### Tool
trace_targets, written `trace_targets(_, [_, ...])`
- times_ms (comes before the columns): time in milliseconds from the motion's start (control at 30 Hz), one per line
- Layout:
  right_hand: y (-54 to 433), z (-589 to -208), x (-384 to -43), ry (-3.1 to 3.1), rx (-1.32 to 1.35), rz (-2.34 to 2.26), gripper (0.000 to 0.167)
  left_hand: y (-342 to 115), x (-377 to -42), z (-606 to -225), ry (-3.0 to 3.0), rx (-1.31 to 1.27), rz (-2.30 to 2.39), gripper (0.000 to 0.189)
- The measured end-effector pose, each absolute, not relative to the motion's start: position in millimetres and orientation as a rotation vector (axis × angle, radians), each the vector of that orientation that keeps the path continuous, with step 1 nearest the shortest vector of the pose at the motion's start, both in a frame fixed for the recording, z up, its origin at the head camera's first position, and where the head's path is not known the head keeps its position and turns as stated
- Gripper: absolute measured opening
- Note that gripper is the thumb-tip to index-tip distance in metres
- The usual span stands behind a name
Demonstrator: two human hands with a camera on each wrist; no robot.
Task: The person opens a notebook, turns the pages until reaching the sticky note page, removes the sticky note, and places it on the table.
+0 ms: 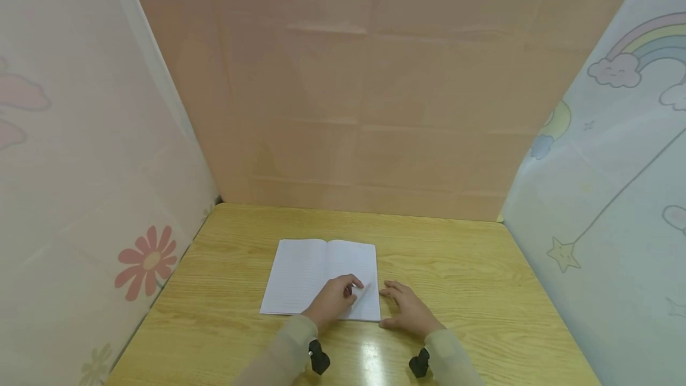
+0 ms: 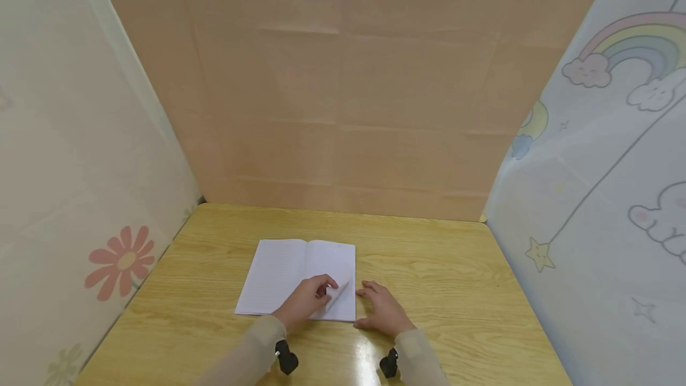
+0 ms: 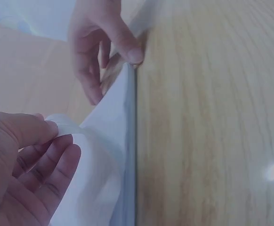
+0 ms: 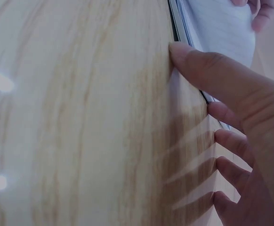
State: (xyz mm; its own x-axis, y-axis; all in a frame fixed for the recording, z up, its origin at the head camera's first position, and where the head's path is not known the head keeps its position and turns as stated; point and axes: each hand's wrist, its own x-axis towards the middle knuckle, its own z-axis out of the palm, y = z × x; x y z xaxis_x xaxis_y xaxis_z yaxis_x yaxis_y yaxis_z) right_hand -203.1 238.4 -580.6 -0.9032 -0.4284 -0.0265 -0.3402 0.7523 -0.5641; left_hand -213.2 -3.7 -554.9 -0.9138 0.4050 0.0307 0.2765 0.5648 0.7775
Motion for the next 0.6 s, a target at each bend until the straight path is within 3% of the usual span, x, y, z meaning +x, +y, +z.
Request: trace_targets(600, [237.5, -576.4, -199.2, 2.768, -0.626, -0.873, 0.076, -54.8, -206.3, -524.1, 2.677, 0.479, 1.566, 0.020])
